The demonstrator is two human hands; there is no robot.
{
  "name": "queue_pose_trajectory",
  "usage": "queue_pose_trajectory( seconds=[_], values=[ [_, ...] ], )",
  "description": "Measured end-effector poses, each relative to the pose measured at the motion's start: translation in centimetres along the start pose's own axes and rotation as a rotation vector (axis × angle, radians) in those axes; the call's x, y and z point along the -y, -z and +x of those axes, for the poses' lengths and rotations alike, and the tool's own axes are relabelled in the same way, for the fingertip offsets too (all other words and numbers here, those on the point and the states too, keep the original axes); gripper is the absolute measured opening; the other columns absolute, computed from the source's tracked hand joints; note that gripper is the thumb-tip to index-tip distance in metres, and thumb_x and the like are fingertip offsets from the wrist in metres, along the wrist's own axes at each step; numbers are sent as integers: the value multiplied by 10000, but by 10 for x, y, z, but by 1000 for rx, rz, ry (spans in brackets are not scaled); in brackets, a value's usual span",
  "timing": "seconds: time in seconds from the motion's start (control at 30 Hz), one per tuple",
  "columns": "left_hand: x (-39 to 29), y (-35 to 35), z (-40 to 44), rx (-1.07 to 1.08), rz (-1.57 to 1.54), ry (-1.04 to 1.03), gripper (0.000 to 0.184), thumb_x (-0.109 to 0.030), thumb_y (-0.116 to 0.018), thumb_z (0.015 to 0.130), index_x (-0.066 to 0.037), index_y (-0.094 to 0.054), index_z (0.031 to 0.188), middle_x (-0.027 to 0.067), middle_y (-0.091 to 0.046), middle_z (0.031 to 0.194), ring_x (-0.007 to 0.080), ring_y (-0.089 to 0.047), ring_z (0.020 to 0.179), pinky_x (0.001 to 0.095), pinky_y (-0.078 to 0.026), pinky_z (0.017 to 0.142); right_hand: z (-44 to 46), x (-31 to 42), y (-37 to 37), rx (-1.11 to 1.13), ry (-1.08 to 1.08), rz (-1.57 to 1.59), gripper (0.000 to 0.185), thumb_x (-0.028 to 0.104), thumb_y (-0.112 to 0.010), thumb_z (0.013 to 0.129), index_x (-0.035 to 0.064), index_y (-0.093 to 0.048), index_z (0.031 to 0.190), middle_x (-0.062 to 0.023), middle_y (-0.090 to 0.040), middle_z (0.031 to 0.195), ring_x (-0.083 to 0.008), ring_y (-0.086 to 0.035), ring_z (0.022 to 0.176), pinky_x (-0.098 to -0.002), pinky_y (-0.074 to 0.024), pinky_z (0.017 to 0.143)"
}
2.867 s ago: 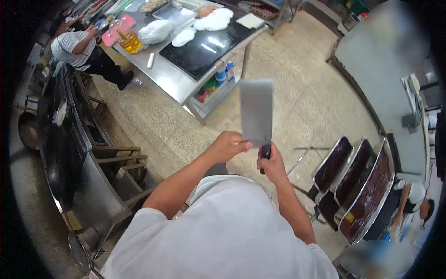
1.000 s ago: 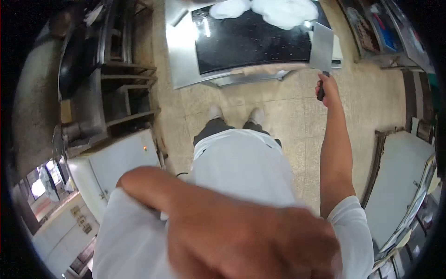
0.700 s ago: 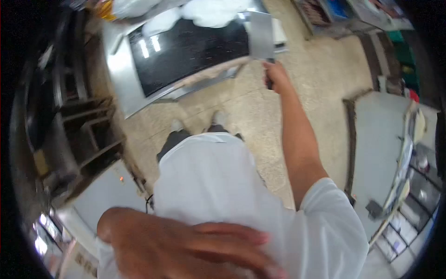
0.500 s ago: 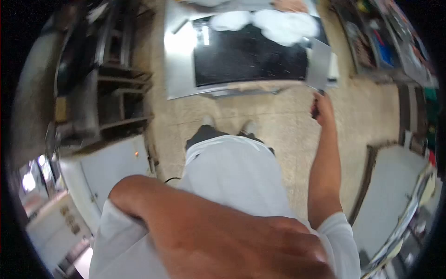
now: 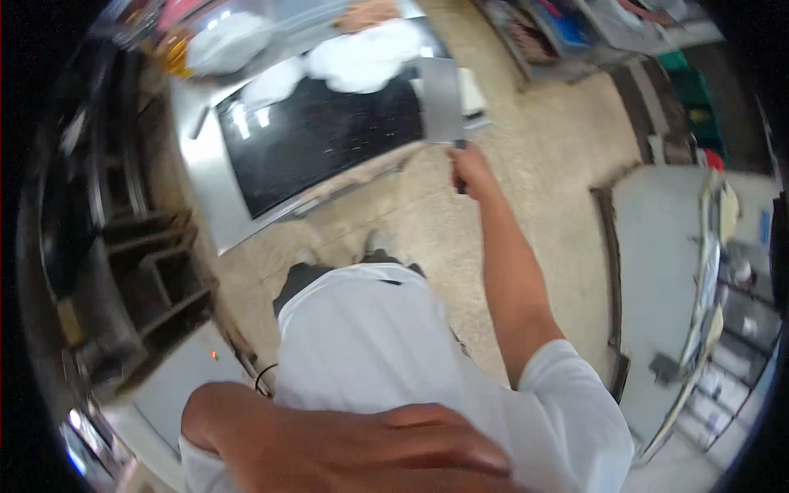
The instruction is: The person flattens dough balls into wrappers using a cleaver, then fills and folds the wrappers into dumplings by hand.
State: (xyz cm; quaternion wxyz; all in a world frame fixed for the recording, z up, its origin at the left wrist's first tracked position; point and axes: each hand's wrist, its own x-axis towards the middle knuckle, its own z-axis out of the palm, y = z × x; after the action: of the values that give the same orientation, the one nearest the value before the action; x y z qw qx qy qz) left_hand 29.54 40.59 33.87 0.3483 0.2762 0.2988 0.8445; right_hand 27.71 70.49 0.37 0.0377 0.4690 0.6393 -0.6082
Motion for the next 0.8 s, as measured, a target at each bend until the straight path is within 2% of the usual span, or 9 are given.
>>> queue_pose_trajectory(
  seconds=[0.03,0.13,0.23,0.37,0.5,0.57,0.67,0.77,0.8],
  values=[
    [-2,10,7,22,43,-107,378,-183,-748,875,77,-649,1131,152,-707,902,291,-654,640,357,-513,584,-4,-1,2,-24,17,14,164,182,-613,926,45,-524,926,-49,-492,609,-173,-496,443,-352,-415,409],
    [-16,48,15,778,-27,469,509,-254,-763,866,94,-627,1211,161,-705,948,283,-654,758,377,-488,736,-14,-2,-9,-96,35,6,181,173,-632,906,23,-536,932,-58,-500,615,-179,-520,451,-362,-419,417],
    [-1,49,-15,578,-15,231,477,-271,-713,899,76,-624,1213,162,-687,1023,281,-637,873,395,-465,793,3,-8,0,-56,-8,-61,188,221,-605,925,46,-537,913,-52,-498,629,-164,-476,440,-370,-403,413],
    [-5,5,-2,400,-247,212,300,-191,-611,958,26,-614,1165,145,-654,1052,277,-628,883,391,-492,723,10,-10,9,6,-2,55,141,218,-555,958,118,-496,879,6,-436,610,-129,-426,451,-320,-377,409],
    [-30,25,1,406,362,-207,273,-199,-547,979,12,-612,1141,138,-613,1086,276,-618,833,402,-495,700,24,-20,23,63,23,0,167,207,-541,974,128,-498,834,14,-437,584,-136,-494,466,-329,-418,420],
    [-44,32,-7,446,676,-377,293,-214,-511,994,9,-602,1160,135,-590,1131,275,-610,826,408,-496,714,23,-24,-48,188,-8,-4,179,222,-530,983,132,-502,831,16,-439,586,-135,-497,472,-332,-415,421],
    [-25,18,6,647,354,-244,369,-243,-523,989,-14,-562,1277,113,-580,1168,279,-607,888,435,-500,779,52,-48,26,97,-13,-60,206,282,-504,997,120,-514,871,0,-459,602,-145,-465,466,-345,-360,404],
    [-9,28,-3,402,484,-343,645,-273,-656,918,-71,-429,1486,95,-575,1201,288,-615,947,482,-508,866,18,-10,16,-74,-11,-8,165,218,-592,948,79,-531,883,-13,-478,610,-147,-455,446,-335,-373,406],
    [-38,56,-14,509,638,-217,374,-280,-661,924,-69,-585,1223,116,-646,1054,292,-652,892,485,-512,873,1,-6,-1,-70,34,-7,162,203,-624,939,66,-544,906,-21,-496,630,-139,-462,441,-320,-387,410]
  ],
)
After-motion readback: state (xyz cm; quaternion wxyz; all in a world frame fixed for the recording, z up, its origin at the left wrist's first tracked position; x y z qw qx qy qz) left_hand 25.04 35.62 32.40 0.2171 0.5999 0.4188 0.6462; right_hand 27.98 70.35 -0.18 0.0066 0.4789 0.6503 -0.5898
